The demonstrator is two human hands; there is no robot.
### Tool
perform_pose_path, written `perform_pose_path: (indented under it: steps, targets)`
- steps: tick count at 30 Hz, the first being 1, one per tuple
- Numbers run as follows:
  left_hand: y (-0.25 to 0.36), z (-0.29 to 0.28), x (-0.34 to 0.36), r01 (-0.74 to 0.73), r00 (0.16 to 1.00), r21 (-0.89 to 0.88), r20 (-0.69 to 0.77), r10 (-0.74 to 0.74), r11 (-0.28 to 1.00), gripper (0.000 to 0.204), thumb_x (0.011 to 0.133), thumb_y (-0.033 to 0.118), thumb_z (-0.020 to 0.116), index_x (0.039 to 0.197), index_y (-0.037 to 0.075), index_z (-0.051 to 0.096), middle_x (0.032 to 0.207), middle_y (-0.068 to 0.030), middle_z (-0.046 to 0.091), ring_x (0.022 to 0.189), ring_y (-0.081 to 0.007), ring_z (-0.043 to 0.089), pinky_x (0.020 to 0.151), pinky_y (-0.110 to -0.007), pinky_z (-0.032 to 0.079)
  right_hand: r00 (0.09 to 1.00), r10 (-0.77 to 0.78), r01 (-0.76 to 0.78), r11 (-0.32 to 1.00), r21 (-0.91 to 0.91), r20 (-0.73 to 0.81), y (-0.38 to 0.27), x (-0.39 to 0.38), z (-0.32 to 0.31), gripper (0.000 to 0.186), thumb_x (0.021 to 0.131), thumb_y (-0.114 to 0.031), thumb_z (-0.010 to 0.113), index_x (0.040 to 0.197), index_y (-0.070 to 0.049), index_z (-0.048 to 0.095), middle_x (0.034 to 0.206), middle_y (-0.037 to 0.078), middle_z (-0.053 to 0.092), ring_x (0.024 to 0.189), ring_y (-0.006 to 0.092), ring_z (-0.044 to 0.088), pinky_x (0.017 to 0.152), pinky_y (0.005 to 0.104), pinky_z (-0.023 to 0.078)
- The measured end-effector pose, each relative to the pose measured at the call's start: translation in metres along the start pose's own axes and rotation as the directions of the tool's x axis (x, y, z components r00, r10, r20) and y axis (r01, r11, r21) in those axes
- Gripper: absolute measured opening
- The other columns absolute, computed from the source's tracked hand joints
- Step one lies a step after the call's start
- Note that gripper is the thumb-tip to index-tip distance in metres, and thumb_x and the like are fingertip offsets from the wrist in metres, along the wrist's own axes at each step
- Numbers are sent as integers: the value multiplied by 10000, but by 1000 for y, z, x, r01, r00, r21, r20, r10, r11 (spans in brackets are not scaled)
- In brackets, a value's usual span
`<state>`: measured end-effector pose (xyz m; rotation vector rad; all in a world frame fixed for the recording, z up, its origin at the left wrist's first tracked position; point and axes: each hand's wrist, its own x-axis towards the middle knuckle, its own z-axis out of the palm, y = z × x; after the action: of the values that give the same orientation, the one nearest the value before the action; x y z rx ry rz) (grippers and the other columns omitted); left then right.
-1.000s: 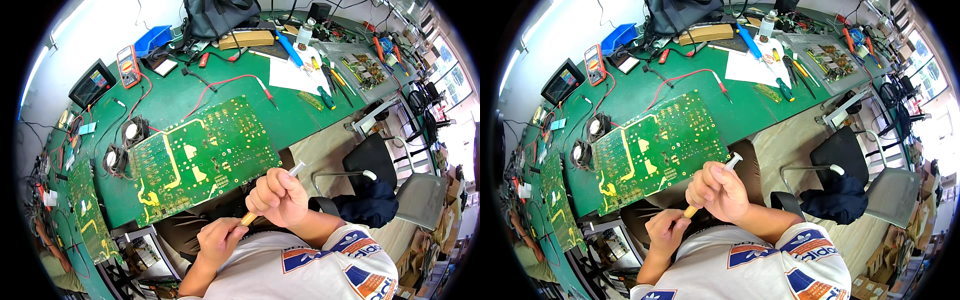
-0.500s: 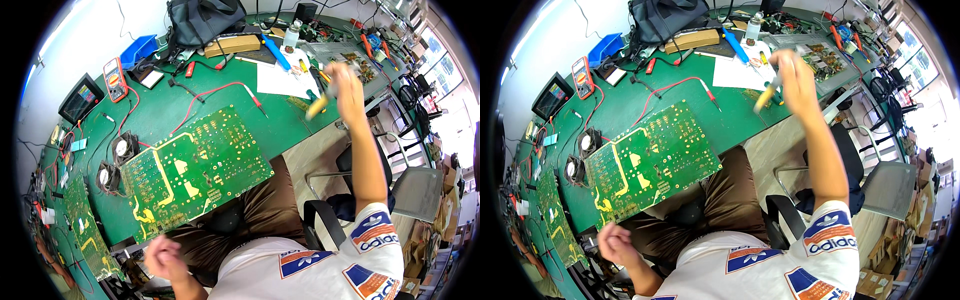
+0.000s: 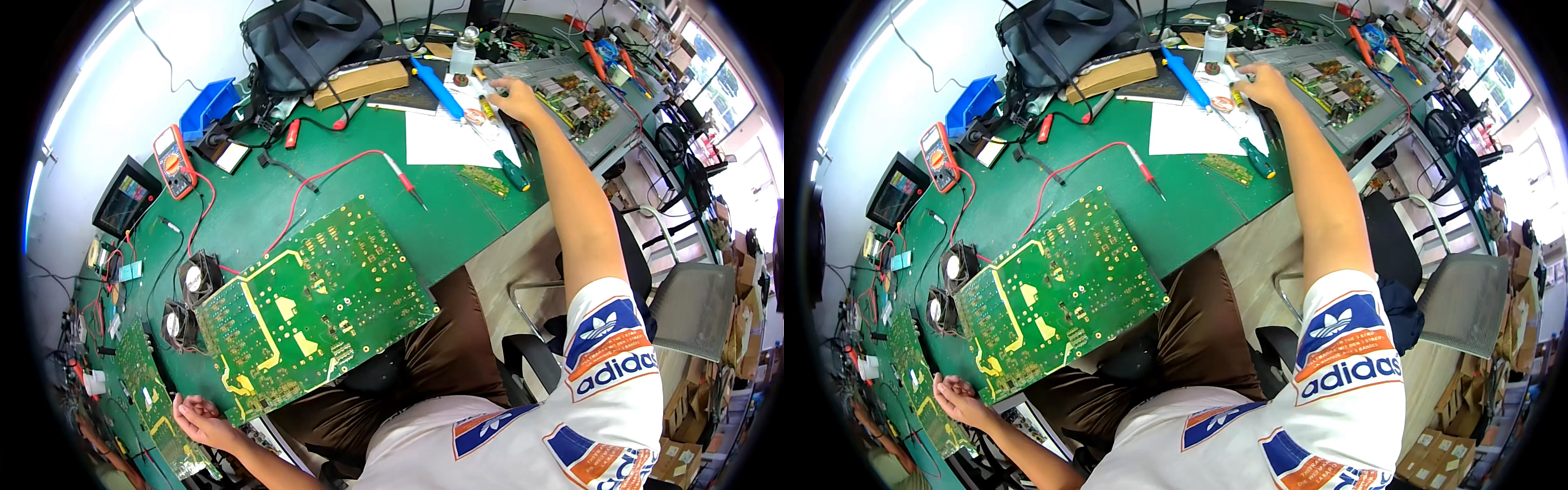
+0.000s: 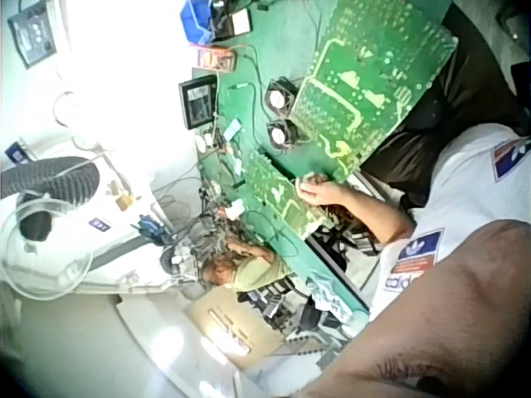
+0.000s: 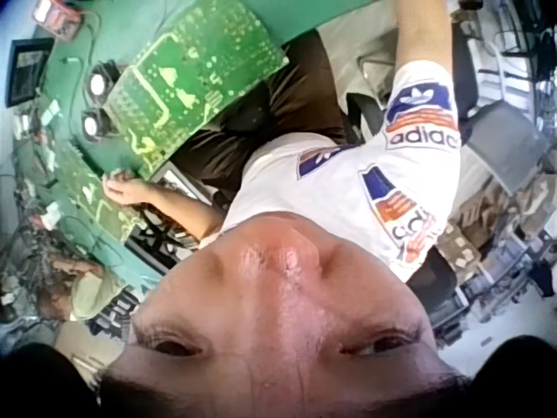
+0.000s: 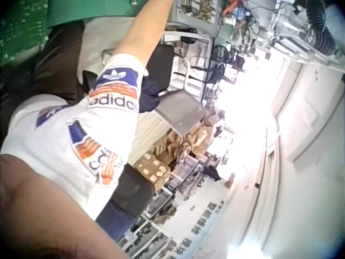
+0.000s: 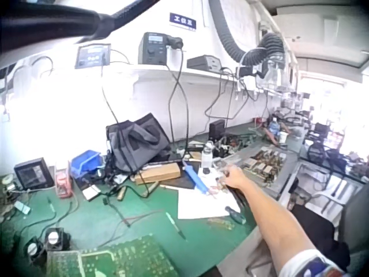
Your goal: The person uses a heat gun and a screwdriver to remove components from a green circuit board. They then pick up a roll of solder and use blue wire cutters to clip a segment of wire.
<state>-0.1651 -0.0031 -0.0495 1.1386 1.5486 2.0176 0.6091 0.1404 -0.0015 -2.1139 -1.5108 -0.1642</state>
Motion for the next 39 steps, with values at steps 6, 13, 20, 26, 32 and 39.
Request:
perform_pose_path:
  steps: [6, 13, 20, 26, 32, 39]
  targets:
    - [6, -17, 3, 116, 992, 119, -72, -108, 986, 244, 1036, 259, 520, 1117, 59, 633, 763, 6, 560, 596, -36, 447, 487, -181, 330, 857, -420, 453, 890, -46, 299, -29, -6, 6, 275, 811, -287, 749, 973, -66, 722, 992, 150, 700, 943, 324, 651, 846, 437, 504]
    - [8, -11, 0, 103, 977, 67, 179, -114, 992, 177, 1014, 179, 547, 1039, 29, 638, 766, -14, 615, 593, -40, 469, 536, -194, 375, 832, -398, 410, 910, 54, 387, -2, 3, 12, 171, 819, -55, 668, 969, 26, 655, 798, 145, 656, 740, 236, 647, 682, 349, 505]
    - [13, -12, -5, 109, 975, 64, 188, -120, 992, 221, 979, 226, 625, 1000, 7, 650, 756, 7, 644, 661, -29, 558, 582, -195, 431, 744, -153, 29, 980, 197, 650, -31, 24, 17, 359, 733, 50, 630, 1092, 33, 620, 722, 59, 605, 625, 134, 601, 550, 274, 461]
    - [16, -12, -5, 81, 969, 74, 227, -96, 994, 193, 972, 190, 629, 1007, 1, 642, 751, 7, 637, 642, -22, 526, 585, -192, 425, 873, -262, 299, 954, -27, 411, 13, 44, 26, 378, 621, -48, 751, 970, 19, 623, 719, 88, 615, 603, 203, 603, 538, 368, 475]
    - [10, -23, -6, 104, 963, -1, 249, -100, 995, 170, 961, 146, 639, 991, -22, 639, 769, 18, 635, 688, -14, 548, 624, -187, 462, 938, -255, 262, 965, -1, 233, 8, 28, -12, 107, 799, -33, 644, 888, 2, 597, 706, 106, 592, 658, 193, 599, 606, 336, 480]
    - [3, -18, -2, 35, 976, 110, 211, -58, 993, 105, 966, 136, 631, 997, 39, 656, 841, -7, 637, 735, -74, 567, 663, -226, 464, 996, -86, 41, 741, 670, 34, -99, -69, -58, 276, 969, -171, 636, 1172, 10, 588, 1078, 81, 675, 936, 141, 645, 818, 261, 502]
